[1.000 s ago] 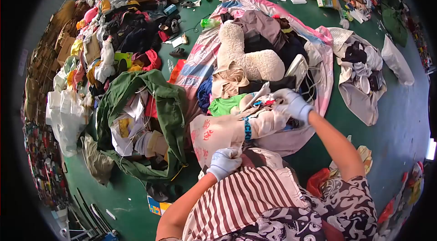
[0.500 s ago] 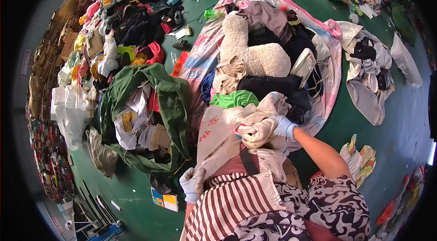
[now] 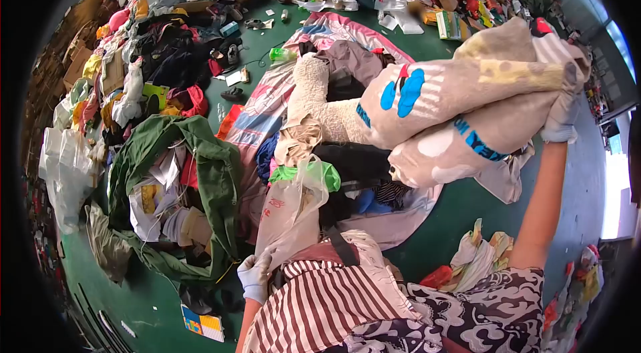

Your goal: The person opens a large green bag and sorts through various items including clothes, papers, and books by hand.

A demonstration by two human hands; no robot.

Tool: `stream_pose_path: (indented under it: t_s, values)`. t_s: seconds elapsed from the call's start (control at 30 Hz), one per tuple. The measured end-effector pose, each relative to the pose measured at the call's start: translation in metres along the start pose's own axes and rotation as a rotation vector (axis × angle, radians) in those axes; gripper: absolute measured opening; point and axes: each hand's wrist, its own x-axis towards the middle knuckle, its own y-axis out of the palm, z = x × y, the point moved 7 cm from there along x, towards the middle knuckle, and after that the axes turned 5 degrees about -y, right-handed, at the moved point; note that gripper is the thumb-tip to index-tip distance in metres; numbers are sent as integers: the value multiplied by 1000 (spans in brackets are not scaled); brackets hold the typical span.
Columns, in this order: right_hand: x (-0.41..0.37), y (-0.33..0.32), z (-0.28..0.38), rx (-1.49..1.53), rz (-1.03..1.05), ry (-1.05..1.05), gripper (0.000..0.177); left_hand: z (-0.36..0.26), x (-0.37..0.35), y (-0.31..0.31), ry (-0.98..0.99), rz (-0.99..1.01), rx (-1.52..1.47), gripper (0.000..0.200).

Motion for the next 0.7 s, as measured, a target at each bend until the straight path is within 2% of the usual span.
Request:
stream_pose_path:
  t_s: [0.03, 0.07, 0.13, 0.17, 0.23, 0.3, 0.4, 0.47, 0.5, 0.53, 0.57, 0.63, 0.67, 0.7]
  values:
    - [9, -21, -14, 119, -129, 93, 34, 1, 2, -3, 20, -13, -43, 29]
    - [9, -30, -20, 100, -123, 86, 34, 3, 1, -5, 34, -22, -84, 28]
    - [-19, -50, -54, -20, -269, 331, 40, -3, -4, -2, -8, -4, -88, 26]
    - [-53, -41, -59, -210, -235, 395, 44, -7, -3, -2, -35, -12, -99, 24]
    - [-163, 11, -19, -168, -148, 441, 45, 11, 19, -8, 27, 27, -88, 29]
    - [-313, 66, 34, -142, 433, 585, 41, 7, 21, -9, 22, 17, -72, 27]
    - [-367, 99, 152, 30, 735, 746, 48, 1, 24, -13, 50, 31, 37, 27]
    - [-399, 99, 162, 194, 799, 970, 50, -2, 22, -9, 10, 44, 62, 26]
    - [-412, 94, 169, 106, 920, 1003, 50, 0, 26, -9, -29, 59, 86, 26]
    - [-417, 92, 181, 153, 899, 1004, 49, 11, 37, -11, -108, 104, 172, 24]
    - [-424, 90, 192, 54, 1017, 934, 46, 7, 36, -4, -167, 167, 293, 22]
    - [-442, 96, 225, 126, 1058, 716, 45, 2, 36, 16, -224, 243, 360, 21]
    - [-437, 104, 240, 253, 1058, 606, 43, 1, 35, 26, -290, 287, 313, 26]
    - [-431, 110, 258, 380, 1048, 498, 40, 1, 30, 37, -368, 327, 290, 41]
